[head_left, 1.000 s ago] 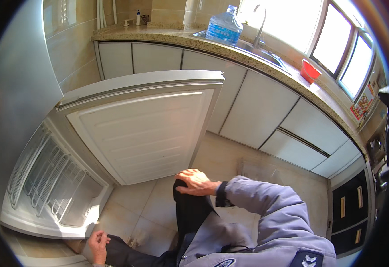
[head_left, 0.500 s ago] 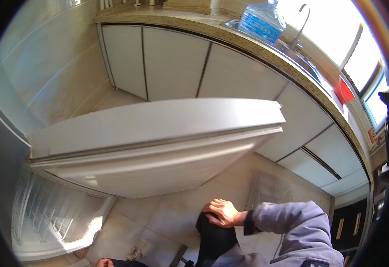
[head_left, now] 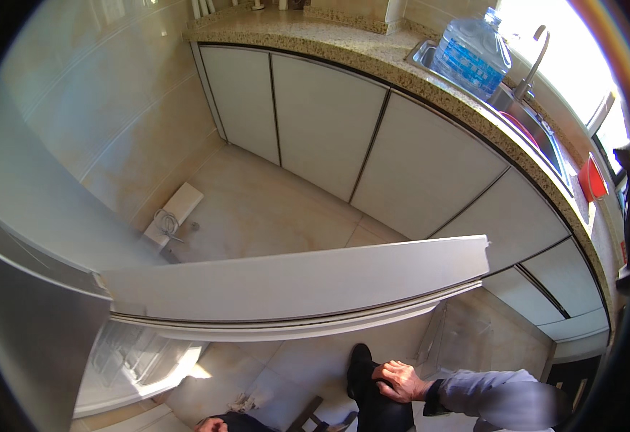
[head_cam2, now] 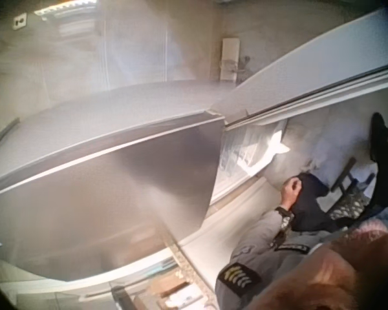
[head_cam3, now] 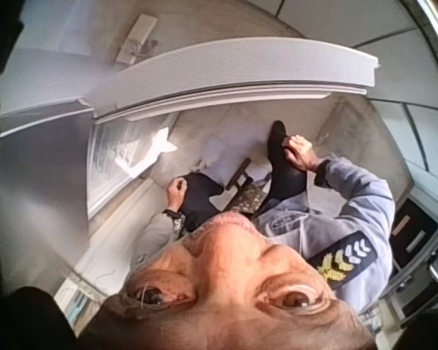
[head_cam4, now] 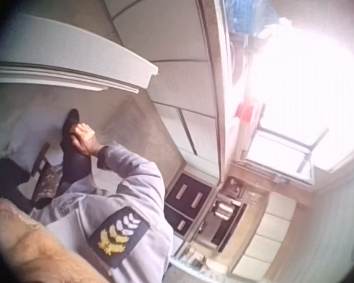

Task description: The person unpacks a white dome security camera from its box and places the packaging on a counter. Then the person retrieves a thin metal rod and uses it to poke and adjust a wire inside the top of an open freezer compartment.

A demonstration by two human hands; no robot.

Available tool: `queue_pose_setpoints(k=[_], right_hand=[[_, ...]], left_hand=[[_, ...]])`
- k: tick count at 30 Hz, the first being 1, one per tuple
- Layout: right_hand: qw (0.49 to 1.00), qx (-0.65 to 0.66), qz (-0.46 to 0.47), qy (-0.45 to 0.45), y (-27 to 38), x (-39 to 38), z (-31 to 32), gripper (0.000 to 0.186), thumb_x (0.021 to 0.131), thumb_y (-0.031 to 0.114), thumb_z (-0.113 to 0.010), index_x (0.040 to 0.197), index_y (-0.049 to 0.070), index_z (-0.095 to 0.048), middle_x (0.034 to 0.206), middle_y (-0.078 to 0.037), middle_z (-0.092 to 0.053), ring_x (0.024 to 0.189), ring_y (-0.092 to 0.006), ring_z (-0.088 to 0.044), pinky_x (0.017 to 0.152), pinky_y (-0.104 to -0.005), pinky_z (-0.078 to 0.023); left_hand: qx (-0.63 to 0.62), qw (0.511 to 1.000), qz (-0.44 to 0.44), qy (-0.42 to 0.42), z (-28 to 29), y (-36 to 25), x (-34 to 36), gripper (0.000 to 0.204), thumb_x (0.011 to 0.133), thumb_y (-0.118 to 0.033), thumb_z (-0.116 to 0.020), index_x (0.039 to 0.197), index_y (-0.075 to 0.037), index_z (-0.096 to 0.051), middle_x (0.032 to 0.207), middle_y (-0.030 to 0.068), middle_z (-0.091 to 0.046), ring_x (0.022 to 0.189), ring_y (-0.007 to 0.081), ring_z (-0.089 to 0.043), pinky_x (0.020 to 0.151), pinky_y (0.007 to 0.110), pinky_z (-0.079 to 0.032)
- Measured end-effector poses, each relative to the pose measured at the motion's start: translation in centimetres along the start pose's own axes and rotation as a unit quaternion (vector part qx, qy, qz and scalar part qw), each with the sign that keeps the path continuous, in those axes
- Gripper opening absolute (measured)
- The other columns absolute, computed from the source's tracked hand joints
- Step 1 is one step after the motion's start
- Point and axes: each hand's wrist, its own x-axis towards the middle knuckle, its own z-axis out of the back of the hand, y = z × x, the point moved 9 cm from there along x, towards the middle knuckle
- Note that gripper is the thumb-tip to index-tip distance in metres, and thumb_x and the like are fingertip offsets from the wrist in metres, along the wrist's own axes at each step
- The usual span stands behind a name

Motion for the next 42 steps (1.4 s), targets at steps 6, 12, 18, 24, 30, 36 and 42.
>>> queue_pose_setpoints(k=[6,12,18,24,30,36,42], right_hand=[[0.978,-0.016,-0.149,0.148,-0.4,-2.4,-2.2,0.036,0.099,0.036,-0.054,0.125,0.013,-0.063,0.109,-0.013,-0.067,0.106,-0.034,-0.065,0.094,-0.0449,-0.053],[0.954,0.004,-0.267,0.137,-0.1,-7.1,-1.1,0.04,0.1,0.038,-0.051,0.131,0.013,-0.059,0.128,-0.014,-0.064,0.122,-0.0351,-0.059,0.097,-0.052,-0.053],[0.934,0.079,-0.286,0.199,0.0,-7.8,2.1,0.045,0.094,0.04,-0.057,0.127,0.01,-0.055,0.132,-0.018,-0.063,0.119,-0.0391,-0.063,0.093,-0.051,-0.055],[0.89,0.243,-0.375,0.096,-2.8,-13.1,10.4,0.055,0.09,0.036,-0.059,0.14,0.013,-0.053,0.121,-0.023,-0.069,0.115,-0.0427,-0.065,0.094,-0.0519,-0.052],[0.804,0.214,-0.554,-0.023,-4.9,-26.5,14.5,0.043,0.087,0.032,-0.059,0.126,0.013,-0.061,0.119,-0.022,-0.069,0.114,-0.0406,-0.065,0.093,-0.0543,-0.052],[0.761,0.226,-0.598,-0.107,2.8,-34.8,9.9,0.045,0.084,0.03,-0.059,0.126,0.015,-0.068,0.12,-0.016,-0.072,0.108,-0.0387,-0.069,0.09,-0.051,-0.057],[0.676,0.39,-0.615,-0.112,15.4,-36.1,-4.6,0.048,0.091,0.041,-0.063,0.129,0.012,-0.064,0.123,-0.017,-0.07,0.117,-0.0357,-0.065,0.096,-0.0484,-0.051]], left_hand=[[-0.015,0.971,0.087,0.221,-3.2,-0.7,-2.5,0.029,0.095,-0.02,-0.07,0.121,-0.005,-0.067,0.1,0.0096,-0.073,0.088,0.0203,-0.07,0.082,0.034,-0.056],[-0.314,0.848,0.246,0.349,-3.0,-6.8,-4.4,0.038,0.097,-0.013,-0.07,0.13,0.0,-0.058,0.116,0.0141,-0.07,0.109,0.0213,-0.069,0.093,0.033,-0.057],[-0.331,0.888,0.262,0.18,8.8,-21.4,-3.1,0.046,0.097,-0.017,-0.068,0.141,-0.011,-0.052,0.121,0.012,-0.068,0.107,0.0273,-0.067,0.093,0.044,-0.055],[-0.181,0.936,0.197,0.229,13.8,-28.0,0.7,0.052,0.1,-0.016,-0.064,0.147,-0.013,-0.044,0.132,0.0135,-0.062,0.117,0.0311,-0.062,0.098,0.05,-0.053],[-0.22,0.881,0.216,0.359,14.6,-34.0,7.6,0.047,0.105,-0.016,-0.055,0.15,-0.011,-0.041,0.143,0.0172,-0.055,0.129,0.0345,-0.056,0.105,0.054,-0.049],[-0.207,0.89,0.18,0.364,12.0,-39.5,12.5,0.041,0.1,-0.02,-0.065,0.136,-0.004,-0.054,0.126,0.0182,-0.066,0.113,0.0308,-0.067,0.098,0.045,-0.056],[-0.183,0.84,0.168,0.482,9.5,-43.2,12.2,0.04,0.098,-0.021,-0.069,0.132,-0.005,-0.056,0.119,0.0164,-0.069,0.102,0.0286,-0.07,0.086,0.039,-0.059]])
